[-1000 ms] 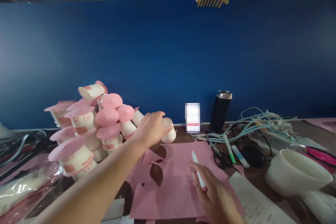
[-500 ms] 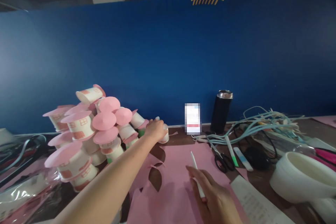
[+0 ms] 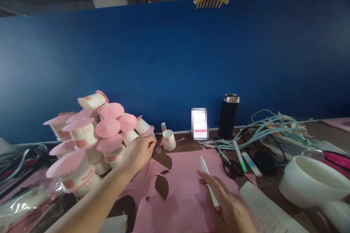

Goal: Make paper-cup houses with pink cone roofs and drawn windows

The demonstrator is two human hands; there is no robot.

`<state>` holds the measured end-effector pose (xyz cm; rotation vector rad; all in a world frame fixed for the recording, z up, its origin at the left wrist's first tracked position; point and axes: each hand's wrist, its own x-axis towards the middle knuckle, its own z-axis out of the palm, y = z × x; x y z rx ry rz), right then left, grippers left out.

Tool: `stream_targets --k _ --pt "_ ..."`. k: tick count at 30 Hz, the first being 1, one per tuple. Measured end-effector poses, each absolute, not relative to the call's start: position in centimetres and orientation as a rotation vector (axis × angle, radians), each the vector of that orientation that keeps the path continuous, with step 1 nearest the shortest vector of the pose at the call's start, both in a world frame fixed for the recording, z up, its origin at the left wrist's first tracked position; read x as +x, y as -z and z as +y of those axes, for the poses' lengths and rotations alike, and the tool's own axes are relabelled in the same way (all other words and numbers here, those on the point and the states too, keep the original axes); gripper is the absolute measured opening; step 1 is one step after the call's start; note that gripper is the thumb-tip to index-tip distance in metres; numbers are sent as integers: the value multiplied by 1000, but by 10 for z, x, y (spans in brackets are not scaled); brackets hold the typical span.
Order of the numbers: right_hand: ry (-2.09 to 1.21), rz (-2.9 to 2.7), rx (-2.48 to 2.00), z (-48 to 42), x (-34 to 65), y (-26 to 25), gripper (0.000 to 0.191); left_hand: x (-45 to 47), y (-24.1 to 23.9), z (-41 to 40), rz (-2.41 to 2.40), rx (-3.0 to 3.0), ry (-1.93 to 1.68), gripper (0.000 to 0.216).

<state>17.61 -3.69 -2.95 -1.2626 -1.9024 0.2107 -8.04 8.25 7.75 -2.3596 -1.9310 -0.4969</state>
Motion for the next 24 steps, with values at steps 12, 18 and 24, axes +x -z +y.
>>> stream_targets --k 12,18,24 --pt "-97 -1993 -1252 -36 179 32 53 -79 -18 95 -1968 -2293 154 25" --pt "-156 -1939 -1237 -33 178 39 45 -58 -13 108 -2012 -2176 133 30" --pt "-249 -1919 -1248 -34 175 39 43 -54 -24 100 -2063 -2091 -28 27"
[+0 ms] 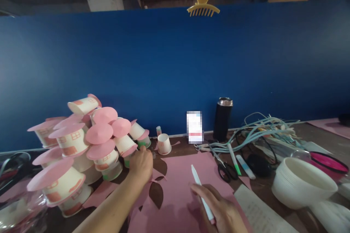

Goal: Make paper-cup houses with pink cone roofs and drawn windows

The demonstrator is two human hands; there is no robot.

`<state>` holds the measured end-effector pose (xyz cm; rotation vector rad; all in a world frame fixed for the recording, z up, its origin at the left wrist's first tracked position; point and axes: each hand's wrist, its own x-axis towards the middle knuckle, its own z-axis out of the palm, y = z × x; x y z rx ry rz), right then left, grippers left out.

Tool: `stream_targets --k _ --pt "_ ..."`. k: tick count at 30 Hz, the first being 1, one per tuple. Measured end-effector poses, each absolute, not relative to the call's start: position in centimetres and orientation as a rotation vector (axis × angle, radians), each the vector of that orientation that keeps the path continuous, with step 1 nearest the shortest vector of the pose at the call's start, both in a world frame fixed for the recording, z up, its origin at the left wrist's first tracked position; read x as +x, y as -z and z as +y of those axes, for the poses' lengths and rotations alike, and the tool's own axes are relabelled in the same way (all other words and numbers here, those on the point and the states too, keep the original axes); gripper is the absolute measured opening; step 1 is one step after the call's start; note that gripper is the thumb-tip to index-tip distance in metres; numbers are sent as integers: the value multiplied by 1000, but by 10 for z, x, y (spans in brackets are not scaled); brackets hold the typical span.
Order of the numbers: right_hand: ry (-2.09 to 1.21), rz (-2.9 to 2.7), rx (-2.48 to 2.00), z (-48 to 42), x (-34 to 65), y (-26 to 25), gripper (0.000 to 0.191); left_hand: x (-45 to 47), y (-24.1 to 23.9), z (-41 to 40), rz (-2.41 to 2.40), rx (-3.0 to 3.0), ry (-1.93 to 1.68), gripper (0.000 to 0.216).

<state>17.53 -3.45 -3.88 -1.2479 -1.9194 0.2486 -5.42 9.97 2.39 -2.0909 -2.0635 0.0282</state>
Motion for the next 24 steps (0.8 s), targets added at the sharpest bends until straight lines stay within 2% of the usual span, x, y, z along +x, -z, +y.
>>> stream_targets --k 5,9,12,15,17,18,19,21,24 --pt "-238 -1908 -1253 -33 174 39 40 -66 -29 95 -2080 -2082 -167 15" --pt "-243 -1922 -1241 -33 173 38 36 -74 -24 97 -2084 -2141 -162 16" --pt "-271 -1906 -1234 -34 173 36 35 -76 -28 93 -2057 -2211 -55 26" --pt "-330 -1877 -1189 -35 175 35 45 -72 -37 75 -1993 -2326 110 30" --pt "-355 -1882 -1108 -37 178 35 54 -66 -39 56 -1917 -2477 241 24" --pt "-351 -1898 -1057 -38 179 35 58 -63 -38 46 -1880 -2570 333 19" --pt "-333 -1918 -1006 -38 179 35 59 -59 -35 36 -1866 -2680 578 15" --pt "-277 -1961 -919 -41 179 35 57 -52 -25 21 -1797 -2873 887 14" --pt "-219 -1909 -883 -45 174 31 43 -47 -6 11 -1653 -2959 1100 14"
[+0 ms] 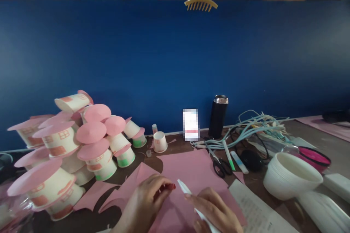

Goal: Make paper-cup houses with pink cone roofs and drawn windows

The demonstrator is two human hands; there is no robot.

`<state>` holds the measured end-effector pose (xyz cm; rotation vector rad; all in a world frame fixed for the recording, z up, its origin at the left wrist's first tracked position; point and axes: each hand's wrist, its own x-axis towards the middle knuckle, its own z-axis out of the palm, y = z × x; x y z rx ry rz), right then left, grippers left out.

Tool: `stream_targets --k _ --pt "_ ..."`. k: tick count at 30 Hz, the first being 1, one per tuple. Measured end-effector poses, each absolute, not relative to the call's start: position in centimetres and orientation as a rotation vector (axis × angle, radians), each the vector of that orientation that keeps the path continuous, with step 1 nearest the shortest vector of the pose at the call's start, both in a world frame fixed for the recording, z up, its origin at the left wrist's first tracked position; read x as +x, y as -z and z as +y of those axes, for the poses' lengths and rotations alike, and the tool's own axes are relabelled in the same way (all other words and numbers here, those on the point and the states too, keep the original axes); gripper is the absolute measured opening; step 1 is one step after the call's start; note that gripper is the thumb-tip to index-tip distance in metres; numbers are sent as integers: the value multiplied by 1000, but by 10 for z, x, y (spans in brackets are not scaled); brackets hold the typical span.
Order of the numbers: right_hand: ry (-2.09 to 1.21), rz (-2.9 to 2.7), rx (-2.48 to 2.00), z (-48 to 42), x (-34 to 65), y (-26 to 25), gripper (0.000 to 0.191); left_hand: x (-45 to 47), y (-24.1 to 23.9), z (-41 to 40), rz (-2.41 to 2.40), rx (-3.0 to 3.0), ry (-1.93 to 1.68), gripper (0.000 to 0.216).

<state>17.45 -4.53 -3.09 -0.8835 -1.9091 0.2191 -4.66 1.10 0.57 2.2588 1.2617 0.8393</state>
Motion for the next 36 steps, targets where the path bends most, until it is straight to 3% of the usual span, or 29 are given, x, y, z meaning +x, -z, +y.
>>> stream_targets --k 5,14,23,26,32,36 --pt "-240 -1809 -891 -52 172 20 30 -49 10 14 1216 2289 -971 14" --pt "-354 -1956 -947 -57 175 9 40 -49 5 7 1104 2423 -947 10" --pt "-304 -1852 -1008 -55 166 2 26 -51 10 3 861 2750 -1046 13" --pt "-423 -1847 -1055 -53 165 6 22 -54 9 1 860 2785 -1076 14" --pt "-578 -1747 -1073 -52 168 3 29 -53 11 1 939 2877 -1125 17" --pt "-266 -1516 -1305 -36 195 0 28 -53 23 8 1210 2912 -1196 43"
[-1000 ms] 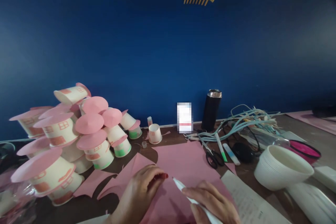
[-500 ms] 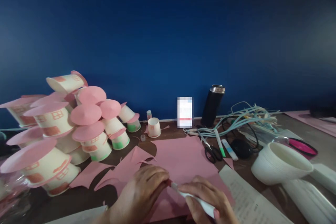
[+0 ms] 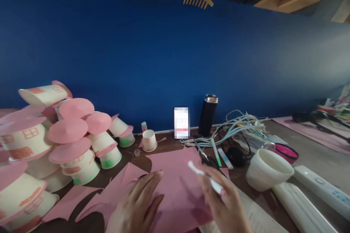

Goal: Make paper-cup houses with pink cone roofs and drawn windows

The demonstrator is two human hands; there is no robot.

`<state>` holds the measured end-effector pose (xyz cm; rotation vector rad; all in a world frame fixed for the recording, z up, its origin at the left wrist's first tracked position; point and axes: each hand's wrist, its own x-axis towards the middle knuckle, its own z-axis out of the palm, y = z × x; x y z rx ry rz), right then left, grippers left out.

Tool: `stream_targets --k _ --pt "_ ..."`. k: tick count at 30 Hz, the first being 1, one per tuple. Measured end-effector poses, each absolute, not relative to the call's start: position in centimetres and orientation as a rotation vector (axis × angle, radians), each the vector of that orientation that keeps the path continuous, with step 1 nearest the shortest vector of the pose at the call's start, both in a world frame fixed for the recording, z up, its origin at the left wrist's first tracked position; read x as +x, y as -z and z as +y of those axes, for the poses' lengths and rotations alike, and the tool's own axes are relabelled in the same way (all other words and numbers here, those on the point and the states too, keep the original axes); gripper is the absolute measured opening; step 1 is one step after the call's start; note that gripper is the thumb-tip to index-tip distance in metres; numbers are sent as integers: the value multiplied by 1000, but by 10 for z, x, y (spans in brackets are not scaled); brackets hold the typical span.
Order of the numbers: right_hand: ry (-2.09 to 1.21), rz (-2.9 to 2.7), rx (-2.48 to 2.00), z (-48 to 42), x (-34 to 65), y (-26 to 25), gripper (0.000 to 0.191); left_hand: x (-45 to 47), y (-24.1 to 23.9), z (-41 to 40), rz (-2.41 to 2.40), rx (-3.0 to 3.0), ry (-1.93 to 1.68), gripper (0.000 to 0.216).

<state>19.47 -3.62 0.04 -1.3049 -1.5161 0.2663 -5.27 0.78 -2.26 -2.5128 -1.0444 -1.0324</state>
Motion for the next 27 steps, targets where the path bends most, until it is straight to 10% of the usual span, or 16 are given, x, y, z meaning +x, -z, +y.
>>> stream_targets --k 12,27 --pt "338 -1648 -2125 -2 255 9 39 -60 25 18 -1211 -2448 983 27" --pt "-168 -1432 -2131 10 250 13 34 -72 7 24 -1613 -2520 875 30"
